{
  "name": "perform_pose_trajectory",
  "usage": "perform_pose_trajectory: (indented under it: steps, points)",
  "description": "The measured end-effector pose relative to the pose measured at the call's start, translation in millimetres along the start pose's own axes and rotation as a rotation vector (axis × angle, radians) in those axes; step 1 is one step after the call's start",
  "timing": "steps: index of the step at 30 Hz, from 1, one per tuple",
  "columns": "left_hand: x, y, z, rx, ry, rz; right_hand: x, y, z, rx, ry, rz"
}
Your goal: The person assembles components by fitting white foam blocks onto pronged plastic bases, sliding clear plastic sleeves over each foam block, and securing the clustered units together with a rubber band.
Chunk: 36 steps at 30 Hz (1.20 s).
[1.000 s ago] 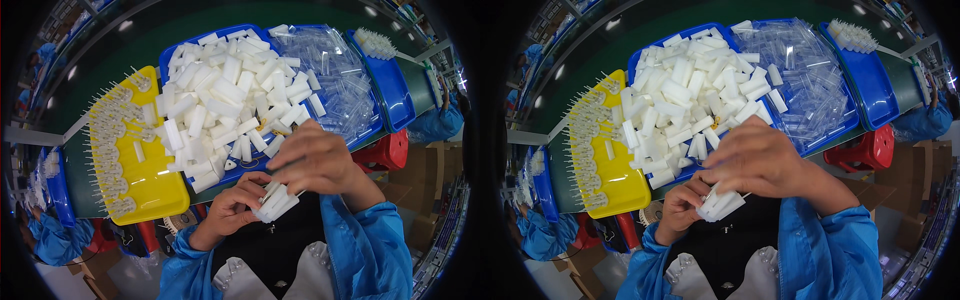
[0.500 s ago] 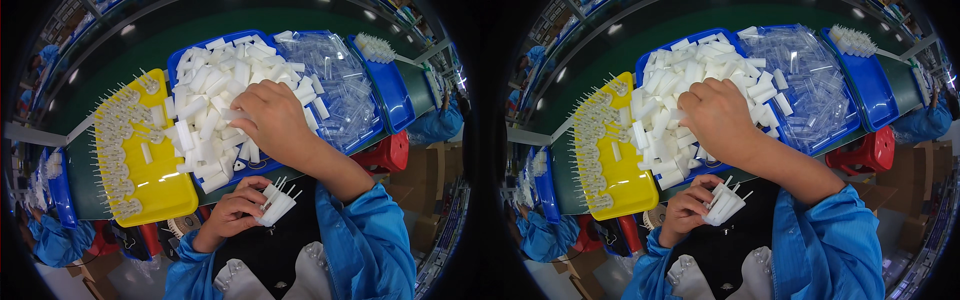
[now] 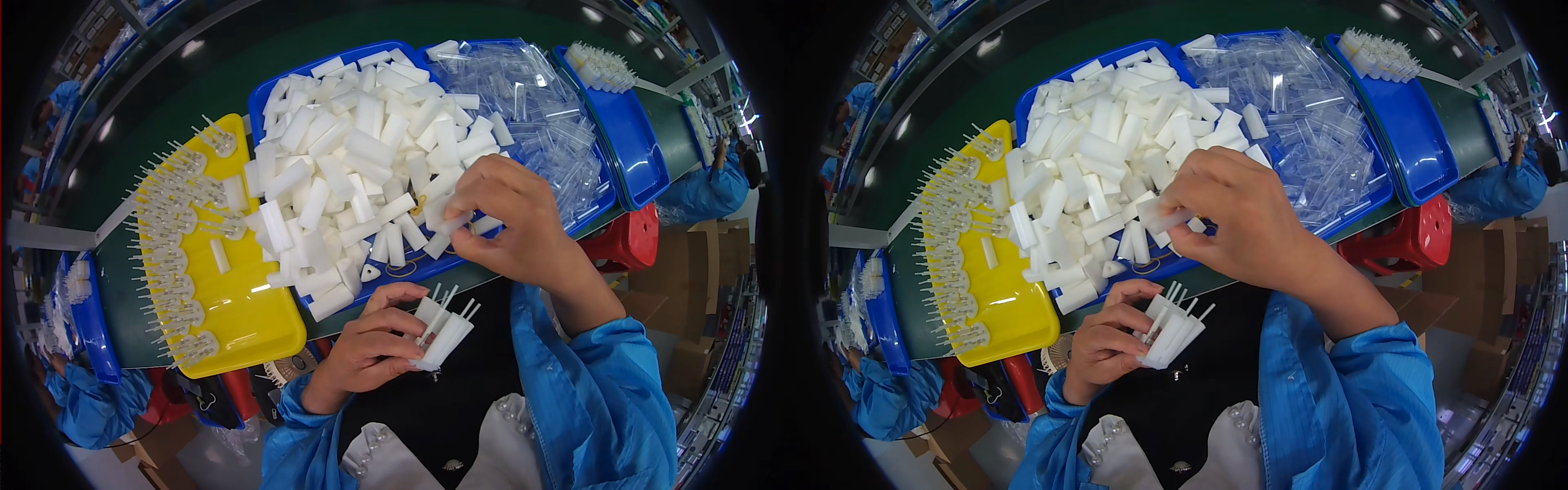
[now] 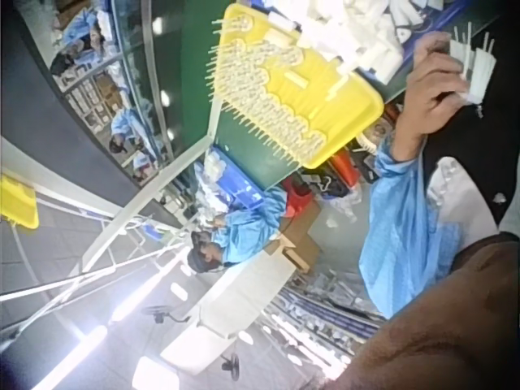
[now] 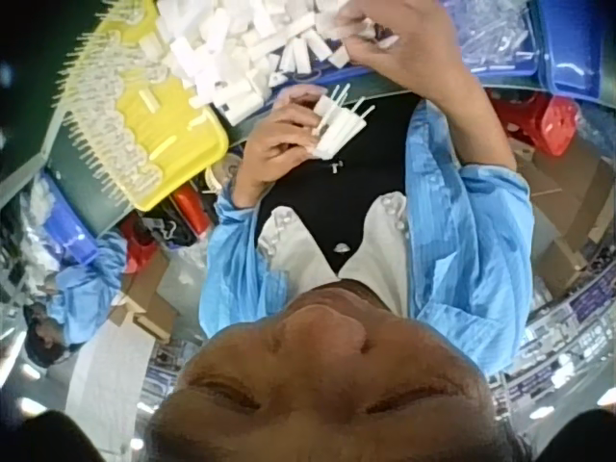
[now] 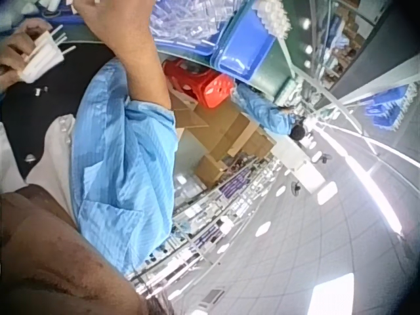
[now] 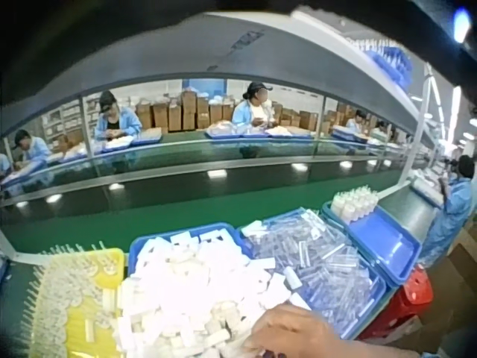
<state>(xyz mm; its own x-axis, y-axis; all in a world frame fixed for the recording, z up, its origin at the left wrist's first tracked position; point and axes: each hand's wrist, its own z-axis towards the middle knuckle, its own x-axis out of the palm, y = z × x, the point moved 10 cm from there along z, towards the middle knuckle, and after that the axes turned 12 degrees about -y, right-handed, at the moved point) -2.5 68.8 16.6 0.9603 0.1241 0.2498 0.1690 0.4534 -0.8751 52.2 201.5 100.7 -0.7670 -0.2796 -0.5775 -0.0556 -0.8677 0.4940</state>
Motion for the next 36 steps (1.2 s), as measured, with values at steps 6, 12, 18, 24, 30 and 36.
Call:
perform_pose_trajectory:
  steps: [6,12,18,24,30,36]
  points:
    - [3,-8,10,0.017,-0.019,0.283,-17,-9,-16,0.114,0.099,0.046]
    - [14,-8,18,0.056,0.021,0.43,-20,6,-27,-0.054,0.236,-0.052]
    - [23,-4,22,0.066,0.06,0.477,-16,15,-35,-0.169,0.336,-0.055]
    - [21,0,24,0.04,0.043,0.441,-18,22,-35,-0.255,0.348,-0.044]
    - [20,4,23,-0.015,0.057,0.374,-23,33,-36,-0.359,0.184,-0.056]
    - [21,8,18,-0.037,0.098,0.404,-18,30,-36,-0.299,0.413,-0.045]
